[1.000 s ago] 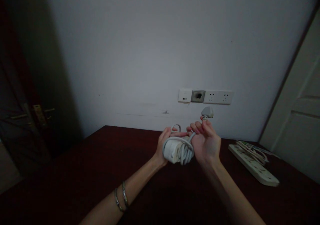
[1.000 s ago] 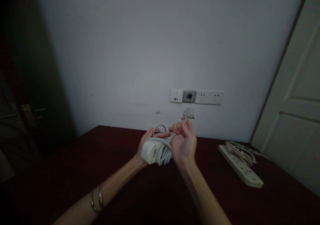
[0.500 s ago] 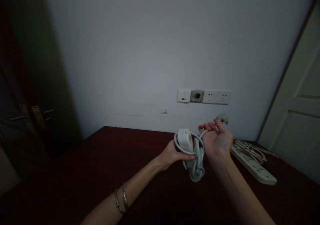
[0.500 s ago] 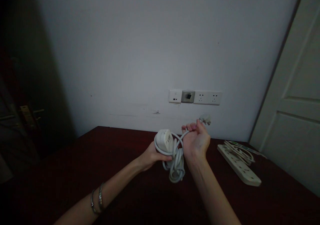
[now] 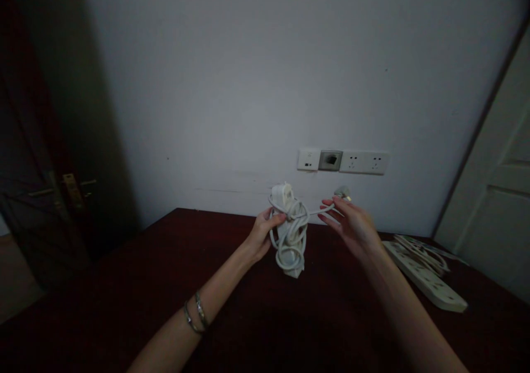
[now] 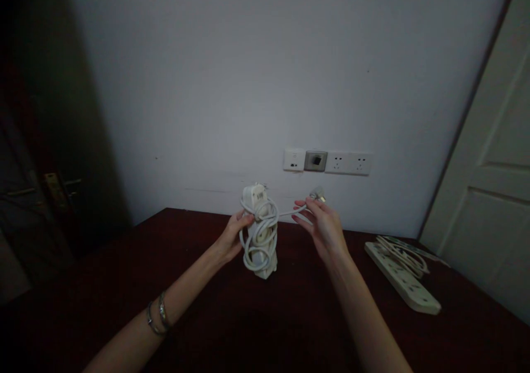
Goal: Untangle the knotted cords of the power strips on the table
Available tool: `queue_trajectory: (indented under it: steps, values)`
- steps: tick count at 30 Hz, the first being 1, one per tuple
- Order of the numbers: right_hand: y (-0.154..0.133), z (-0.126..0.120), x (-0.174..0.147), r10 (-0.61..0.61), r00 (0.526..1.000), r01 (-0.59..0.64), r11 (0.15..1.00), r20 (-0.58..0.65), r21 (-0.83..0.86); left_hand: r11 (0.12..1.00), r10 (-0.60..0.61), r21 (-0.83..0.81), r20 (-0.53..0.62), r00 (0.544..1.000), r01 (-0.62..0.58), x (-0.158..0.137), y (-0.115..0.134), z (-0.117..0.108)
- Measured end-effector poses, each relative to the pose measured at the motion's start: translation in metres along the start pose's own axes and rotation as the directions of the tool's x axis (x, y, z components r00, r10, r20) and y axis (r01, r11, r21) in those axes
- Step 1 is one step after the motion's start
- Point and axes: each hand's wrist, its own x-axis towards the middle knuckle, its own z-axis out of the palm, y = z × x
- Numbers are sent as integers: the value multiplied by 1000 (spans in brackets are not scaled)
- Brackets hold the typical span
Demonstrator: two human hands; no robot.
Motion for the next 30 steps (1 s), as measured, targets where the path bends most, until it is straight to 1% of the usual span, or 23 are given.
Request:
queue_trajectory:
  steps: [2,5,7,9,13,17,18,20,22,23,24,26,28,30]
  values:
    - [2,3,-2,23,1000,-23,1000,16,-3,998,-23,-65,23,999,24,3,-1,-7]
    - [1,10,-7,-24,1000,24,998,5,53,989,-74,-127,29,997,77,8,-6,-20]
    - [0,15,-12,-73,997,73,993,-4,95,987,-93,-131,27,995,96,11,-11,-28]
    - [0,19,-17,-95,995,96,985,-11,141,988,-94,-118,38,995,97,15,-17,-36]
    - [5,27,-24,-80,995,91,966,-55,240,992,-70,-100,84,994,78,18,-26,-46]
    - [8,30,-26,-66,988,107,944,-140,313,990,-99,-80,193,976,116,15,-27,-45]
    - [8,30,-25,-68,985,116,939,-158,324,991,-111,-51,214,971,124,14,-25,-42]
    - [4,27,-23,-69,979,134,928,-193,346,991,-129,64,239,962,117,10,-20,-34]
    - [-1,22,-19,-57,974,138,916,-218,376,974,-129,217,269,954,71,8,-16,-24]
    - [-3,20,-17,-39,976,121,914,-212,388,958,-114,284,285,952,29,7,-14,-19]
    - [-6,17,-15,-15,982,90,916,-190,392,941,-87,337,299,950,-20,6,-13,-15]
    - [-10,12,-12,29,994,9,938,-102,347,900,-5,416,310,951,-131,3,-14,-8]
    - [-12,9,-10,47,999,-44,978,-11,206,838,84,492,308,948,-234,1,-15,-6]
    - [-12,7,-10,31,998,-32,999,58,4,768,142,563,313,939,-304,-2,-16,-6]
